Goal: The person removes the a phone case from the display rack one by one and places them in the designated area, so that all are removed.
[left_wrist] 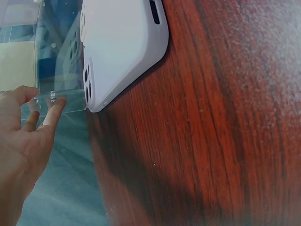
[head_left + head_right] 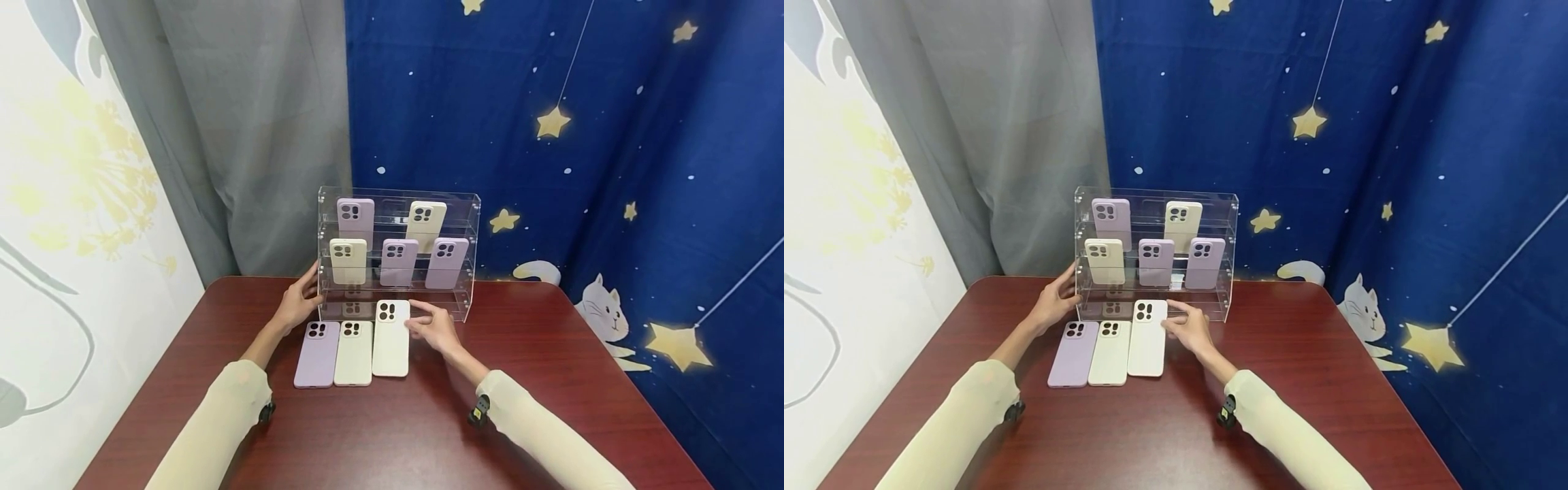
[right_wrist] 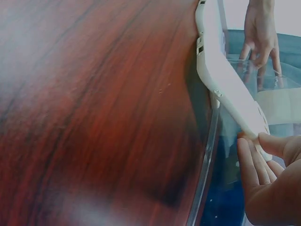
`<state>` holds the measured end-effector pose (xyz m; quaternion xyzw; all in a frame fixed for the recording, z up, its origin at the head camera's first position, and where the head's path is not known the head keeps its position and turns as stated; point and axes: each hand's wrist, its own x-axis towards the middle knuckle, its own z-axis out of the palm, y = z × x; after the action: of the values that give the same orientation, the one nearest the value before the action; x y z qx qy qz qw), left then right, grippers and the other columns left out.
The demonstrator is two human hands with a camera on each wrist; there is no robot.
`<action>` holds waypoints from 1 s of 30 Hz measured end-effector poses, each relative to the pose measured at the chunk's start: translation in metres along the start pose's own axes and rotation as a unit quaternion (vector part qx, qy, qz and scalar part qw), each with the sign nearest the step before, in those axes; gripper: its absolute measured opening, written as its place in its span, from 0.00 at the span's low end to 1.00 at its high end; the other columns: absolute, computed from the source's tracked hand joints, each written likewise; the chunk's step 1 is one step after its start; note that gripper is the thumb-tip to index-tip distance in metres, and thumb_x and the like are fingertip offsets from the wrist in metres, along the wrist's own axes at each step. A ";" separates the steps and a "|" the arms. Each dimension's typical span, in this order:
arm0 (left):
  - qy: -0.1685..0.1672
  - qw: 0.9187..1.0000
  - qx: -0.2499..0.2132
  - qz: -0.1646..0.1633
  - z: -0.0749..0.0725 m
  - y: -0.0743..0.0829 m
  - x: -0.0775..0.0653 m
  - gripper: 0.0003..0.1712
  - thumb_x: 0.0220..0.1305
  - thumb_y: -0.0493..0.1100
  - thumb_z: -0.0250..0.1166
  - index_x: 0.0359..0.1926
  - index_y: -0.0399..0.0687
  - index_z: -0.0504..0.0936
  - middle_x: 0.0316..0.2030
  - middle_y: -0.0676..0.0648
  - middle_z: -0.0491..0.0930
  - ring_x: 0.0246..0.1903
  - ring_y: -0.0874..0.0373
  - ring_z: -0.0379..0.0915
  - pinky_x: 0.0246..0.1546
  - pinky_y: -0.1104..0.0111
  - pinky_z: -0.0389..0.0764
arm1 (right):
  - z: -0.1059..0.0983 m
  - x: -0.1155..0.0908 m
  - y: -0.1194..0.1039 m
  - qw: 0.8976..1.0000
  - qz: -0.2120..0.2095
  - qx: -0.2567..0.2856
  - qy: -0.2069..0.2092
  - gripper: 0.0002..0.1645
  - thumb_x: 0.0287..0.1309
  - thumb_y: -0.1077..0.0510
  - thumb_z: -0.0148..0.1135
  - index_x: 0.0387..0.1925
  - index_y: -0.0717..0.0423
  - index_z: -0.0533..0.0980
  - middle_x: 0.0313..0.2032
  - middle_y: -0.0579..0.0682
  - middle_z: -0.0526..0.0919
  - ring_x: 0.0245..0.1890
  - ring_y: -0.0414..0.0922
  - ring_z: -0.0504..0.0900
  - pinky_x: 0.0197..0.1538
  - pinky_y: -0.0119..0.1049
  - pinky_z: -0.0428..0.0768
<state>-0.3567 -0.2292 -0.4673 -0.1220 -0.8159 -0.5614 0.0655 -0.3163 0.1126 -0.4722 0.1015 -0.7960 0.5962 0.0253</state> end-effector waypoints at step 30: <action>0.007 1.000 -0.001 0.005 0.000 -0.006 0.001 0.54 0.70 0.25 0.60 0.83 0.73 0.50 0.76 0.36 0.62 0.68 0.33 0.68 0.61 0.44 0.79 | 0.015 0.002 0.030 0.996 0.042 -0.074 -0.002 0.22 0.55 0.62 0.79 0.51 0.64 0.86 0.28 0.57 0.90 0.22 0.48 0.90 0.25 0.36 0.87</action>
<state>-0.3595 -0.2311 -0.4729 -0.1222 -0.8145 -0.5623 0.0735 -0.3231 0.1060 -0.5046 0.0671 -0.8414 0.5362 0.0061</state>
